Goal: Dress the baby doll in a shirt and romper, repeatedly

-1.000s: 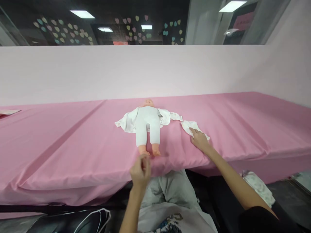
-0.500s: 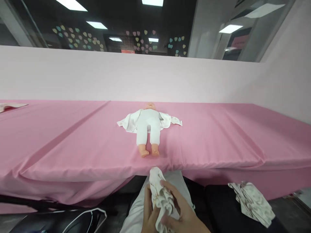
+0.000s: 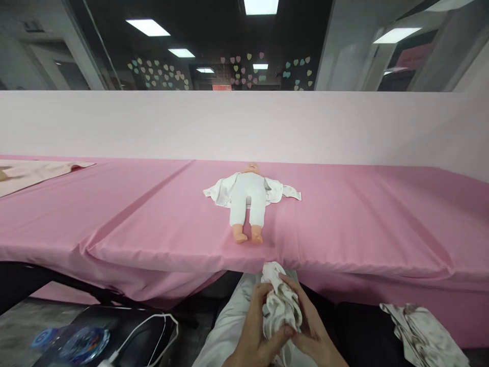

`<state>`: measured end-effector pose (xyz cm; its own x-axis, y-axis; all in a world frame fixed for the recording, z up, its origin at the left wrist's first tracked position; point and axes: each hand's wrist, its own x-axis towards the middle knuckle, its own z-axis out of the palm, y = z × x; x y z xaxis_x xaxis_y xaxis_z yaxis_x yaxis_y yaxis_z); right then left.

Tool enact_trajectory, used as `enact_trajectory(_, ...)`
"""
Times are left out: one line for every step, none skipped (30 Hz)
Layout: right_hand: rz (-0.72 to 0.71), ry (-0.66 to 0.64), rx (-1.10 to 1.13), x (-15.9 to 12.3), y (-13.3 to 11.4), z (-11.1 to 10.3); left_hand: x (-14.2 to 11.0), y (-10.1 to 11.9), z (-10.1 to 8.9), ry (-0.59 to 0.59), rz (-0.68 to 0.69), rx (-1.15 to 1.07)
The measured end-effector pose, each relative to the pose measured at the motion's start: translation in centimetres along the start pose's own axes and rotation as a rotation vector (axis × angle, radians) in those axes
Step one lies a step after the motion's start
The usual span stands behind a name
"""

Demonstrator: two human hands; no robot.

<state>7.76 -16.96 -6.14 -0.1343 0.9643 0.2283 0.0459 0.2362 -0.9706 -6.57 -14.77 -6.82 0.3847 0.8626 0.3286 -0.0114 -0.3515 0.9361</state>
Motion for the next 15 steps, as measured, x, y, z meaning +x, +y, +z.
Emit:
enact_trajectory(0.02, -0.025, -0.009, 0.0, 0.0, -0.6, 0.1, -0.1, 0.2, -0.024, -0.022, 0.019)
enact_trajectory(0.027, -0.033, -0.033, 0.0, -0.1, -1.1, 0.1, -0.4, 0.2, -0.039, -0.035, 0.049)
enact_trajectory(0.027, -0.02, -0.073, 0.1, -0.1, -1.5, 0.1, -0.7, 0.2, -0.055, -0.036, 0.086)
enact_trajectory(0.027, 0.007, -0.128, 0.2, -0.1, -1.9, 0.2, -1.1, 0.1, -0.075, -0.035, 0.122)
enact_trajectory(0.027, 0.035, -0.17, 0.4, -0.2, -2.2, 0.3, -1.6, -0.2, -0.088, -0.041, 0.155)
enact_trajectory(0.03, 0.059, -0.192, 0.5, -0.4, -2.5, 0.4, -1.9, -0.8, -0.09, -0.054, 0.178)
enact_trajectory(0.036, 0.085, -0.203, 0.8, -0.7, -2.7, 0.5, -2.2, -1.5, -0.071, -0.077, 0.19)
enact_trajectory(0.04, 0.12, -0.208, 1.0, -1.0, -3.0, 0.7, -2.3, -2.4, -0.015, -0.104, 0.195)
enact_trajectory(0.036, 0.169, -0.209, 1.2, -1.3, -3.3, 0.9, -2.4, -3.4, 0.076, -0.132, 0.196)
enact_trajectory(0.025, 0.237, -0.21, 1.4, -1.6, -3.7, 1.2, -2.4, -4.5, 0.201, -0.157, 0.193)
enact_trajectory(0.012, 0.324, -0.206, 1.4, -1.9, -4.1, 1.4, -2.3, -5.6, 0.359, -0.18, 0.185)
enact_trajectory(0.003, 0.417, -0.195, 1.5, -2.1, -4.5, 1.5, -2.3, -6.6, 0.493, -0.21, 0.169)
enact_trajectory(0.0, 0.507, -0.177, 1.4, -2.1, -5.0, 1.6, -2.2, -7.5, 0.601, -0.236, 0.151)
enact_trajectory(0.008, 0.584, -0.152, 1.3, -2.1, -5.6, 1.6, -2.2, -8.3, 0.685, -0.252, 0.139)
enact_trajectory(0.024, 0.653, -0.13, 1.1, -2.1, -6.2, 1.7, -2.3, -8.9, 0.735, -0.256, 0.14)
